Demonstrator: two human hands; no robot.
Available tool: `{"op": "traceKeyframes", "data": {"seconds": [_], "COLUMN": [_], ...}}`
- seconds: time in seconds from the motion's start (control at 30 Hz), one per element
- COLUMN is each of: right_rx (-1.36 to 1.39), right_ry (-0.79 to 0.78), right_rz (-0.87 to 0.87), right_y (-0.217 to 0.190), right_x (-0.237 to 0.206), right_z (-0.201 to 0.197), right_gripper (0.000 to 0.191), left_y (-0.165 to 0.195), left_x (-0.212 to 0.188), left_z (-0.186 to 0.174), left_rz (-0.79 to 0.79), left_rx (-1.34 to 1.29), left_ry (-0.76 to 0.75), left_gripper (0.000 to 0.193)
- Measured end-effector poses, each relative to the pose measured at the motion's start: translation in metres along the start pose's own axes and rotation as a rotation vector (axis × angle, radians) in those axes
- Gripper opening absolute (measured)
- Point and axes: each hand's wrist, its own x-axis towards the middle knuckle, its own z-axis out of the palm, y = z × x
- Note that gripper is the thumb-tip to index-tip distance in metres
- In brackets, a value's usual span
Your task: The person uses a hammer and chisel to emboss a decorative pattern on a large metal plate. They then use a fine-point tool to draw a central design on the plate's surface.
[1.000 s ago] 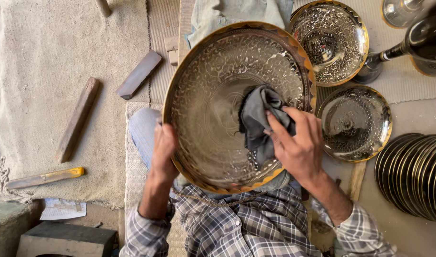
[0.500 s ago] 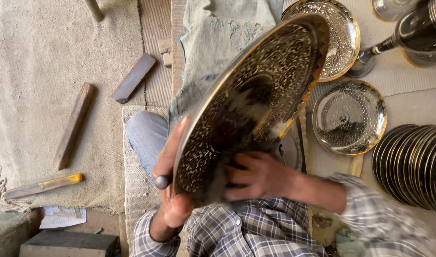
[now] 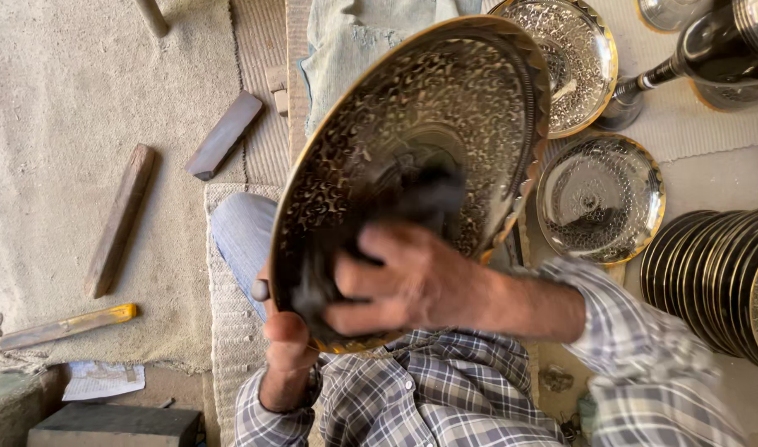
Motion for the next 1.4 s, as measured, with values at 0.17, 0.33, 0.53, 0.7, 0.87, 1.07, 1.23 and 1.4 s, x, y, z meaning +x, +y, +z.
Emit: {"op": "traceKeyframes", "data": {"seconds": [0.17, 0.33, 0.53, 0.7, 0.87, 1.07, 1.23, 1.4], "right_rx": [0.16, -0.29, -0.007, -0.223, -0.215, 0.221, 0.573, 0.541], "right_ry": [-0.672, -0.779, -0.975, -0.735, -0.144, -0.08, -0.015, 0.173], "right_rz": [0.366, 1.039, 1.582, 1.352, 1.01, 0.485, 0.523, 0.821], "right_y": [0.002, -0.009, -0.028, -0.045, -0.058, -0.06, -0.054, -0.031], "right_x": [-0.082, -0.177, -0.289, -0.247, -0.167, -0.11, -0.08, -0.089], "right_z": [-0.067, -0.175, -0.118, -0.108, -0.105, -0.058, -0.012, -0.028], "right_gripper": [0.035, 0.051, 0.045, 0.049, 0.03, 0.042, 0.058, 0.058], "left_y": [-0.011, -0.009, 0.009, 0.008, 0.03, 0.042, 0.02, 0.037], "left_x": [0.022, 0.082, 0.109, 0.112, 0.087, 0.027, -0.008, 0.018], "left_z": [-0.04, -0.05, -0.059, -0.055, -0.025, 0.041, 0.08, 0.055], "left_rz": [-0.101, -0.119, -0.277, -0.251, 0.132, 0.327, 0.444, 0.562], "left_rx": [-0.126, -0.141, -0.063, 0.287, 0.834, 1.079, 1.168, 1.298], "left_ry": [0.131, 0.099, 0.063, 0.224, 0.365, -0.078, -0.454, -0.331], "left_gripper": [0.077, 0.074, 0.074, 0.058, 0.045, 0.051, 0.043, 0.042]}}
